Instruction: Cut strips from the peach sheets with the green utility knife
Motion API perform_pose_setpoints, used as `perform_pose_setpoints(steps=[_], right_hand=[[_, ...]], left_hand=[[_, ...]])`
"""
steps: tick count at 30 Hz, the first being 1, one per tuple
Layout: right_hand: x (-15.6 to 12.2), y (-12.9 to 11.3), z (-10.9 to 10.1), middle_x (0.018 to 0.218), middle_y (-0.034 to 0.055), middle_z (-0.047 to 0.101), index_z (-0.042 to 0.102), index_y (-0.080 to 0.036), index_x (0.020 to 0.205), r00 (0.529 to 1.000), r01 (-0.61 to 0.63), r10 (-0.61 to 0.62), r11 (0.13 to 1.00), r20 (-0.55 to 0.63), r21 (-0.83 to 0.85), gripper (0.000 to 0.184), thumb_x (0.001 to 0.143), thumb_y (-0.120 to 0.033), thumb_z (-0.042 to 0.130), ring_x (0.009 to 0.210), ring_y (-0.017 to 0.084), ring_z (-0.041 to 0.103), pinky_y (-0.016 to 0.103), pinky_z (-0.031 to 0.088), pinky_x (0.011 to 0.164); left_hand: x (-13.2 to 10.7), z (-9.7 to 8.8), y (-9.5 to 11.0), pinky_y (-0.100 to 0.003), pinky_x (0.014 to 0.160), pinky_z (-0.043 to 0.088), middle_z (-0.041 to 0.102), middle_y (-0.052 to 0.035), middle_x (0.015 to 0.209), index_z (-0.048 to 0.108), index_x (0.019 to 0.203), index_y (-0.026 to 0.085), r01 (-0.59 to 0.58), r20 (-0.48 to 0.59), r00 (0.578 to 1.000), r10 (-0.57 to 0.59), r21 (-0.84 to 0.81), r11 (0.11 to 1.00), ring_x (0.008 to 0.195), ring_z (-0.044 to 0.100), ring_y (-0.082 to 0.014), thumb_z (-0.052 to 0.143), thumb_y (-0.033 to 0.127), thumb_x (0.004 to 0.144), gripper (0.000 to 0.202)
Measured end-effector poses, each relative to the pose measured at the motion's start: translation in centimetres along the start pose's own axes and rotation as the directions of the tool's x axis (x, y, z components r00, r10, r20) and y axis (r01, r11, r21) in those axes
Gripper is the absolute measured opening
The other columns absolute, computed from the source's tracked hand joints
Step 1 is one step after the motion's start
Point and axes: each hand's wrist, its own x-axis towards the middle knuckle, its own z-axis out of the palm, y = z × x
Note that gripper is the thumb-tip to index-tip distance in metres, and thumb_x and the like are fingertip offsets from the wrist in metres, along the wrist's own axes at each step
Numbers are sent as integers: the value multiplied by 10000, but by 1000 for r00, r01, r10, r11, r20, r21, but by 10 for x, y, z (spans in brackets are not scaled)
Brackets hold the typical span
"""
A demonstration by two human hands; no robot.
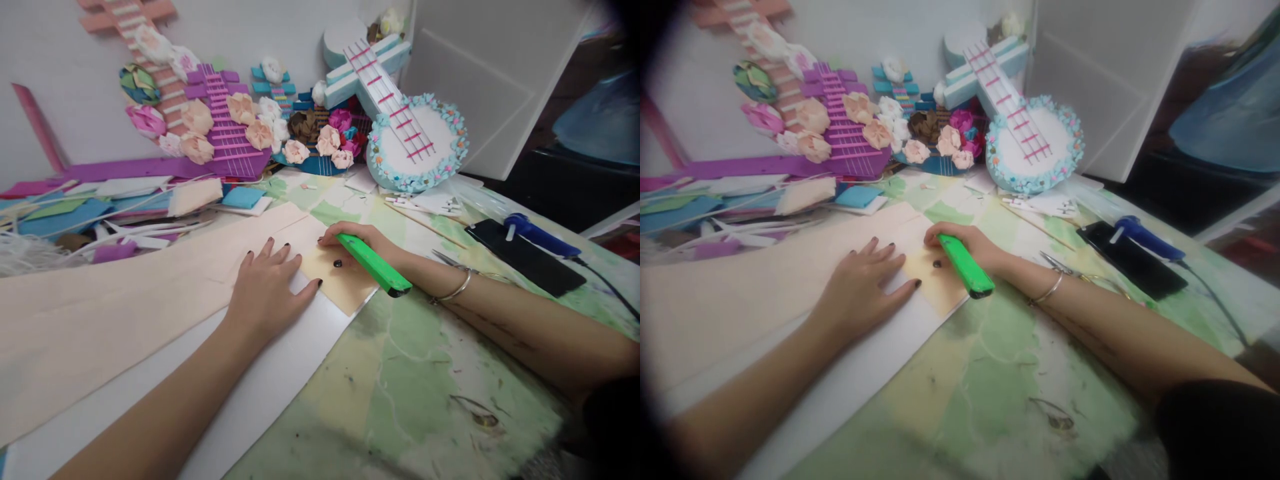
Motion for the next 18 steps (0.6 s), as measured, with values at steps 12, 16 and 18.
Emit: perform_pose_setpoints(steps=[12,16,18], right_hand=[[0,-1,0,1097,67,637,606,-185,1064,1000,11,-11,1000,7,-4,306,793,-267,724,1077,210,629,386,504,977],[0,-1,0,1102,67,644,608,-189,1068,1000,2,-2,1000,2,-16,317,782,-247,733,1086,222,635,396,503,985],[0,-1,0,1102,65,648,612,-194,1064,1000,-4,4,1000,-2,-14,318,777,-249,737,1091,231,637,402,505,985]], left_hand=[[3,2,1,-578,1054,382,621,-146,1299,664,1109,150,-1,2,1000,2,-58,998,1333,427,-405,528,440,860,407],[3,3,2,-561,1040,402,641,-149,1250,670,1043,143,9,-38,999,-12,-83,997,1309,449,-414,555,430,849,365],[3,4,2,-557,1034,409,653,-147,1216,676,1008,146,12,-51,999,-17,-90,996,1300,456,-418,570,426,840,343]])
